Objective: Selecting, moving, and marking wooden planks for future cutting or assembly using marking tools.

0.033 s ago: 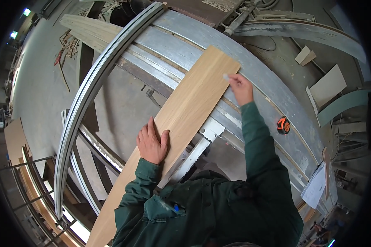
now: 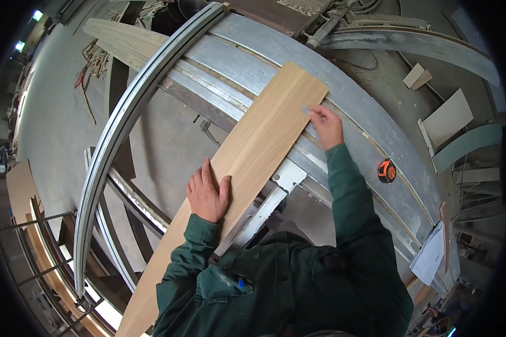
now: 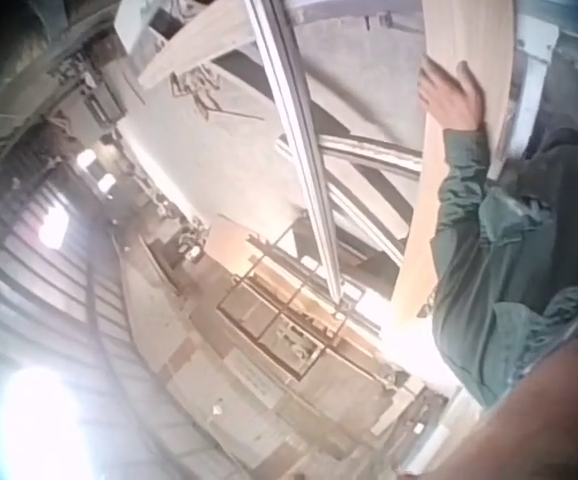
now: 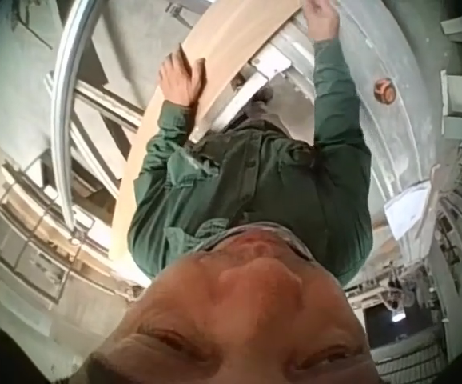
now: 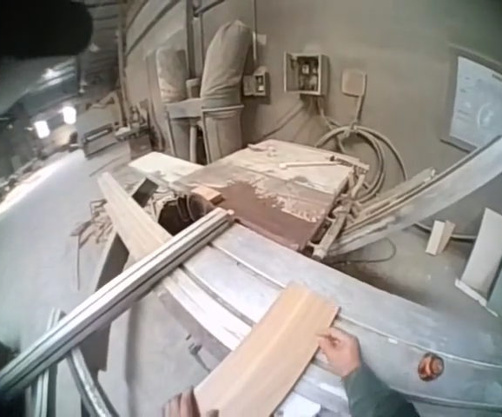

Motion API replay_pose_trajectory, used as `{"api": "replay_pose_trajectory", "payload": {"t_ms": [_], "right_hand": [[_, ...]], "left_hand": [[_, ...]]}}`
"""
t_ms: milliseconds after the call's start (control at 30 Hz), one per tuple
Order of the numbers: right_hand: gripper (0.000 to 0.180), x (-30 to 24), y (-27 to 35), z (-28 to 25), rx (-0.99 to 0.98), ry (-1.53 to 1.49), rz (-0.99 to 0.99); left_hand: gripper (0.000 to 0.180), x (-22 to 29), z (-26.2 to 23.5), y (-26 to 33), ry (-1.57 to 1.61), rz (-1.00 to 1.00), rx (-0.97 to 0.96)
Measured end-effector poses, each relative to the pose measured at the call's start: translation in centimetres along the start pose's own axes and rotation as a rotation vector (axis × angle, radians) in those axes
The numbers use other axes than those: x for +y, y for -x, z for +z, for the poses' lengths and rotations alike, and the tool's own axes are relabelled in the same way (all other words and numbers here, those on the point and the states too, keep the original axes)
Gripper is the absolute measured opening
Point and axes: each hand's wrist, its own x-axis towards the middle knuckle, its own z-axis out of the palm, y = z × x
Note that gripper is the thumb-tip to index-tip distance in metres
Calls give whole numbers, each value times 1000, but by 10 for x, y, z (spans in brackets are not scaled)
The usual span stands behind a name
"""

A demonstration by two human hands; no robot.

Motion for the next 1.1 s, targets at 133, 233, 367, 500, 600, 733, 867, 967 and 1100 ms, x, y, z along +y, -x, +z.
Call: {"api": "replay_pose_trajectory", "payload": {"t_ms": [133, 233, 367, 500, 600, 733, 867, 967, 1100], "right_hand": [[19, 1, -7, -11, -15, 57, -46], [18, -2, -26, -27, 95, 39, -30], [17, -3, 29, 9, -51, 73, -50], [18, 2, 18, 4, -27, 72, -30], [17, 0, -7, -6, 65, 70, -56], [16, -13, 30, 24, -51, 44, -43], [18, 4, 71, 47, -165, -17, -121], [20, 12, 101, 44, -244, -90, -43], [21, 61, 87, 31, -144, 67, -56]], "left_hand": [[67, 3, 2, -1, 5, 8, 1], [67, 8, 4, -2, 14, 13, -13], [67, 1, 6, 6, 4, -16, 0], [66, 4, 7, 1, 7, 5, 20], [64, 0, 12, -4, 13, 8, 17], [63, -6, 6, -5, 10, -5, 51], [57, -13, 10, -4, 68, 15, 138], [60, -5, 33, 0, 99, -51, 164], [64, 4, 30, 11, 205, 4, 169]]}}
